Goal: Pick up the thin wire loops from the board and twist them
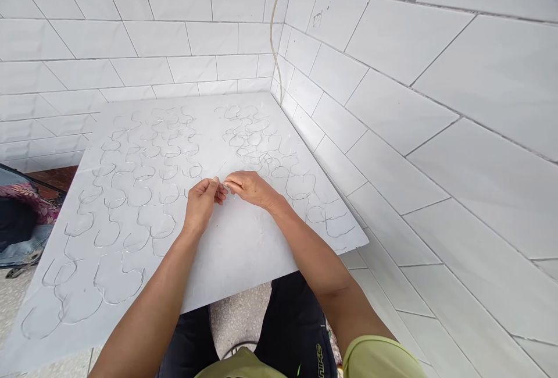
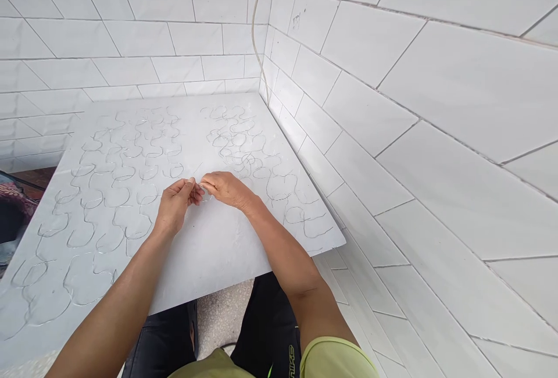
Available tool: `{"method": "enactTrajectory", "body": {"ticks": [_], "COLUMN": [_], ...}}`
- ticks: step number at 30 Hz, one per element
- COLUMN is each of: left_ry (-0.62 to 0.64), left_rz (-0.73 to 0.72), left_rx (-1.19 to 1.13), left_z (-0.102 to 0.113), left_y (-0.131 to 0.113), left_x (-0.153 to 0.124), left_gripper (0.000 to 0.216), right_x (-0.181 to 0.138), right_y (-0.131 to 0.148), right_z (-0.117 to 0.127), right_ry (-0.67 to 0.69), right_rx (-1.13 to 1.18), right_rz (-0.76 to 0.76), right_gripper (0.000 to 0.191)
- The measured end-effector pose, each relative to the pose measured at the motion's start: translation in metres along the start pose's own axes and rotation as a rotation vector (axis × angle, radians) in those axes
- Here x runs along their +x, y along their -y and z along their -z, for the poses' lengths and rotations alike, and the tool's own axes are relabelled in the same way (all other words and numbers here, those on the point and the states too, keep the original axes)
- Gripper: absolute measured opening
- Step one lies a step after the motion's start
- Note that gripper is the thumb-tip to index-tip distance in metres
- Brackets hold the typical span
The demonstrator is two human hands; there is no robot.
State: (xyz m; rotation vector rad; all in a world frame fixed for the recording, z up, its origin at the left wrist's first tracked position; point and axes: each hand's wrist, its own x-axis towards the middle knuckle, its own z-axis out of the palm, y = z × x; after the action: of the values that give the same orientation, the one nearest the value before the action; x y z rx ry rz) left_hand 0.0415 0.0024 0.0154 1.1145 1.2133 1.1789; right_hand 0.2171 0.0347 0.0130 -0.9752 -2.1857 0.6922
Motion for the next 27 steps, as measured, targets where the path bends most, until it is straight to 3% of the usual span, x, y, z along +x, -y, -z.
{"method": "enactTrajectory", "body": {"ticks": [5,10,13,27], "left_ry": [0.037,-0.075,-0.077,-0.104], "left_rz": [0.048,-0.235,-0.302,-0.242], "left_rx": [-0.016,0.386,0.486,0.394], "left_z": [0.003,0.001,0.0,0.003], "left_y": [-0.002,0.005,0.011,0.013], "left_x": [0.0,-0.004,-0.006,-0.005], "left_gripper": [0.039,0.019,0.018,0.007], "right_x": [-0.001,-0.001,-0.001,-0.002], "right_y": [-0.001,-0.006,-0.006,0.002], "right_z": [0.002,0.002,0.001,-0.001], "right_ry": [-0.101,-0.123,-0.11,-0.044], "right_rx": [0.038,0.003,-0.004,-0.017], "right_rz": [0.003,-0.012,0.003,0.014], "right_gripper": [0.027,0.025,0.026,0.032]}}
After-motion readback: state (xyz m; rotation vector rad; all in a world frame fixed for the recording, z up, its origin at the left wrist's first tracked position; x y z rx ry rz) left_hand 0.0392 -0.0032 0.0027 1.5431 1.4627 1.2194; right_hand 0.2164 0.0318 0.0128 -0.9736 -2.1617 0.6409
